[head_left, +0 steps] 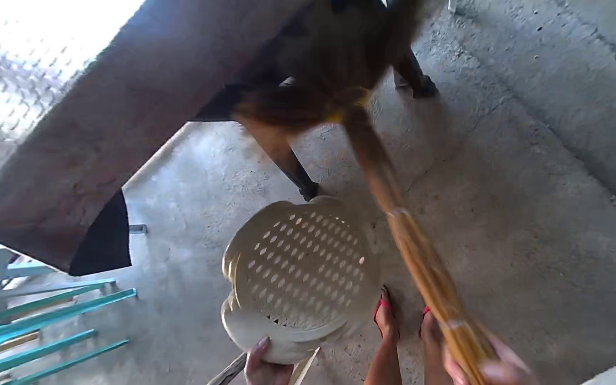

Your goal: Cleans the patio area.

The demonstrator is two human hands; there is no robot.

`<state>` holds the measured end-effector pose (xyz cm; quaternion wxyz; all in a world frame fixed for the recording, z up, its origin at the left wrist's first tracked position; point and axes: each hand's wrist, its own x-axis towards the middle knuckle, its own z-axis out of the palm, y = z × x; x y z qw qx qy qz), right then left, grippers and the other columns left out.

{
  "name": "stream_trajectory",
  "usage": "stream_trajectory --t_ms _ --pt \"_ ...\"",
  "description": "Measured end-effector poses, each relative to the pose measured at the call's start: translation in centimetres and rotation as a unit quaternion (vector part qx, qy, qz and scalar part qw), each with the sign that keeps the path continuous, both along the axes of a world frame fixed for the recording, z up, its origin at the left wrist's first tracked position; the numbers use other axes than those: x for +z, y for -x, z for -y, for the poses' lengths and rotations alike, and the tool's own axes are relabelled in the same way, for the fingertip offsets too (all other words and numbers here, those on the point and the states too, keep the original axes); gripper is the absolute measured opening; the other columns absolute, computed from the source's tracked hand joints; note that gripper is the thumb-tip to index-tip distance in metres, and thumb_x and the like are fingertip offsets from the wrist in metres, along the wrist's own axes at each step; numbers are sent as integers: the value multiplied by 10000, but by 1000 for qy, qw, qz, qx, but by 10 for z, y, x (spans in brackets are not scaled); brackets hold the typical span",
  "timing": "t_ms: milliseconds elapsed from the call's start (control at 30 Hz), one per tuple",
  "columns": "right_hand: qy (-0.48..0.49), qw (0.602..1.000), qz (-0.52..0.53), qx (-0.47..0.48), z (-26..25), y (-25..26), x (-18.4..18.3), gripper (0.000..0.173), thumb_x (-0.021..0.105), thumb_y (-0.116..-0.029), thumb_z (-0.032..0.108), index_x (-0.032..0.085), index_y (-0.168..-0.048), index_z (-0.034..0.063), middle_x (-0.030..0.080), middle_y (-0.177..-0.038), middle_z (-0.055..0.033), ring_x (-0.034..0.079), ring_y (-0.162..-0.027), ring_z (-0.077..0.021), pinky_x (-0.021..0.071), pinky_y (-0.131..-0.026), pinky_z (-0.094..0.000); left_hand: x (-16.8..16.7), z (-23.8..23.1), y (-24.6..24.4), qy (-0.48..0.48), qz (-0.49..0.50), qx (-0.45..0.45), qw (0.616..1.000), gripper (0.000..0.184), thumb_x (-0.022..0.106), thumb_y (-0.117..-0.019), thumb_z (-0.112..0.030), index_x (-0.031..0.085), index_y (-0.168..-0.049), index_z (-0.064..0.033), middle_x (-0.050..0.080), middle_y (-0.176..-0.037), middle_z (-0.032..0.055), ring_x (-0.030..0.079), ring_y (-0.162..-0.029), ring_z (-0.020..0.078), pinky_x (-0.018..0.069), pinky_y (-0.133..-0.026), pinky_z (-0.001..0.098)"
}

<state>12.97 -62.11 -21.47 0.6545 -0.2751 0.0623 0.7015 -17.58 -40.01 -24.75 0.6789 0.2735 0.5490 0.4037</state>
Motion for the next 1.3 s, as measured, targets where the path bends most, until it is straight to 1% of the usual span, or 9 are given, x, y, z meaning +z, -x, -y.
stream_trajectory --t_ms 200,367,467,533,700,833,900,1000,1300 --pt "-198 978 -58 11 -250 -51 24 229 390 -986 204 549 -1109 95 695 -954 -50 635 -631 -55 519 -543 -170 -17 -8 23 -1 -25 83 996 417 901 -576 -333 727 -917 -168 764 -851 17 749 -796 117 640 -684 354" --pt "-255 939 -156 -169 -356 -98 44 408 343 -1039 307 546 -857 3 596 -669 -81 616 -550 -129 542 -524 -219 -20 -23 26 -11 -29 116 993 465 877 -609 -324 677 -986 -139 755 -878 23 748 -823 126 642 -695 365" --pt "-92 982 41 -161 -363 -36 53 189 356 -1057 192 397 -1227 119 537 -712 -70 566 -502 -148 511 -440 -274 -20 -30 31 -5 -25 123 992 450 852 -652 -332 665 -1016 -144 755 -892 16 747 -835 122 643 -705 361" --pt "-48 996 52 -56 -333 1 54 490 399 -1066 207 263 -1534 259 561 -816 -70 589 -538 -137 525 -451 -254 -20 -32 36 0 -32 127 991 464 856 -656 -339 659 -1031 -149 752 -899 14 744 -840 119 642 -708 359" --pt "-129 986 -92 -45 -315 -47 29 263 329 -1046 246 527 -1025 74 671 -833 -98 652 -578 -127 536 -493 -207 -23 -32 52 3 -34 143 989 556 929 -564 -392 690 -1007 -155 760 -909 22 750 -847 134 645 -715 379" --pt "24 973 193 -123 -344 3 27 549 415 -1053 167 254 -1568 267 570 -838 -80 578 -524 -154 530 -438 -284 -23 -30 58 3 -28 153 988 501 928 -591 -395 712 -980 -164 766 -892 20 751 -836 125 644 -716 364" --pt "27 977 208 -37 -337 21 30 620 445 -1052 215 198 -1603 353 593 -863 -69 585 -525 -134 528 -442 -266 -23 -29 57 1 -31 158 987 493 927 -601 -392 714 -984 -165 766 -896 15 750 -842 121 643 -727 361" --pt "-28 996 62 51 -349 -26 15 223 367 -1065 248 533 -1182 156 659 -843 -60 599 -537 -83 502 -456 -190 -23 -30 56 2 -40 168 985 519 937 -582 -393 716 -993 -164 767 -904 19 752 -858 125 645 -736 370" --pt "-54 967 201 -147 -539 -67 -54 215 355 -1086 153 471 -934 55 533 -640 -63 557 -498 -155 534 -477 -300 -20 -27 54 -6 -18 120 993 295 849 -713 -347 741 -955 -218 779 -919 -25 749 -881 73 630 -782 290"
